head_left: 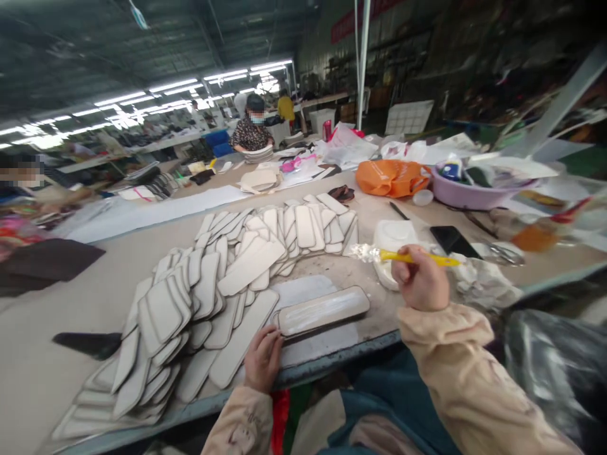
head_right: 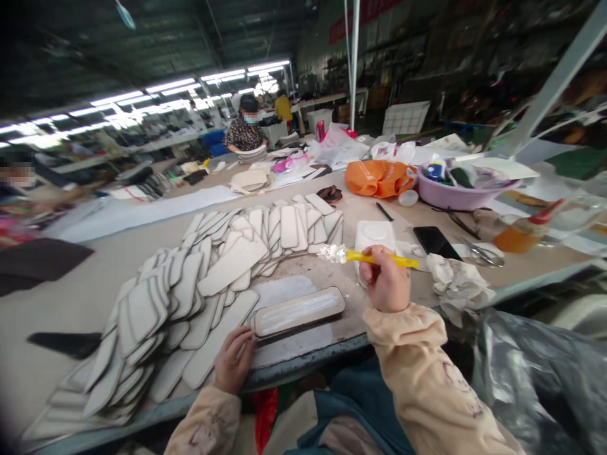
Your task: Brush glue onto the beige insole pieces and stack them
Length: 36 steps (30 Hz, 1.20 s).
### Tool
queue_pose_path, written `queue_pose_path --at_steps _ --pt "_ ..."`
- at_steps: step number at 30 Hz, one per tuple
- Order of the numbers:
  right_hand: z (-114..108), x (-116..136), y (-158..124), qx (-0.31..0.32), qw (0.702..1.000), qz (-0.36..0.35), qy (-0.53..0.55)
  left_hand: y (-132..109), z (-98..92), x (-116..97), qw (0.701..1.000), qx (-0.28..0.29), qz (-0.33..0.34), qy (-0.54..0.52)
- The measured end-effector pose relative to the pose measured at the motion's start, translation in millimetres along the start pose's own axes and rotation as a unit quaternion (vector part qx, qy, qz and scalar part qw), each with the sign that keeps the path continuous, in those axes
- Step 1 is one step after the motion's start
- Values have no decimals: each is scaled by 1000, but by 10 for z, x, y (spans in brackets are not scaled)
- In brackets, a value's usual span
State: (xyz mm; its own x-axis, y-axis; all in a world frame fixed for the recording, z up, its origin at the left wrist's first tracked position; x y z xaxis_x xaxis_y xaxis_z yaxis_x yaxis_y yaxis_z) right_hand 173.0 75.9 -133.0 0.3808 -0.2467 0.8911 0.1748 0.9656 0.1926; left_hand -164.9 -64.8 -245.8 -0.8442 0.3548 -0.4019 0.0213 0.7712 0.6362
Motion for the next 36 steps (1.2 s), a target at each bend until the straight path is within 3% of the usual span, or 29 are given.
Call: queue_pose_path --at_steps 4,8,13,21,26,30,33,36 --pt "-49 -171 56 17 997 25 72 314 -195 229 997 11 -3 77" --pt "-162 -399 53 29 991 57 118 780 -349 756 972 79 -9 223" --pt "-206 -554 84 13 988 79 135 1198 -334 1289 950 149 -21 273" --pt "-296 -520 92 -5 991 78 109 1412 -286 1449 937 243 -11 252" --pt "-306 -514 49 -3 998 27 50 1482 -511 1310 942 206 -32 264" --pt "-224 -508 -54 22 998 -47 -44 1505 -785 921 943 119 -39 309" --pt "-154 -513 -126 56 992 -86 -77 1432 -912 482 952 87 33 292" --pt "-92 -536 -183 104 986 -98 -88 1287 -903 28 967 114 133 185"
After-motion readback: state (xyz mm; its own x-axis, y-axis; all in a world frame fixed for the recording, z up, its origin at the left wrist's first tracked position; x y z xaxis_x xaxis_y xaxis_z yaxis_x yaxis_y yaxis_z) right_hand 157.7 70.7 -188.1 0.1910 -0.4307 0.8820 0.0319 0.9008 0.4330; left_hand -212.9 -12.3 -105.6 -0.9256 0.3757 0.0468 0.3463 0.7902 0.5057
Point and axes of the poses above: each hand's wrist, its own y-axis towards the middle knuckle, its own z-axis out of the palm, x = y × z, the point moved 2 cm from there along y, towards the middle knuckle, and after that the axes turned 2 degrees about x, right-handed, at the moved point
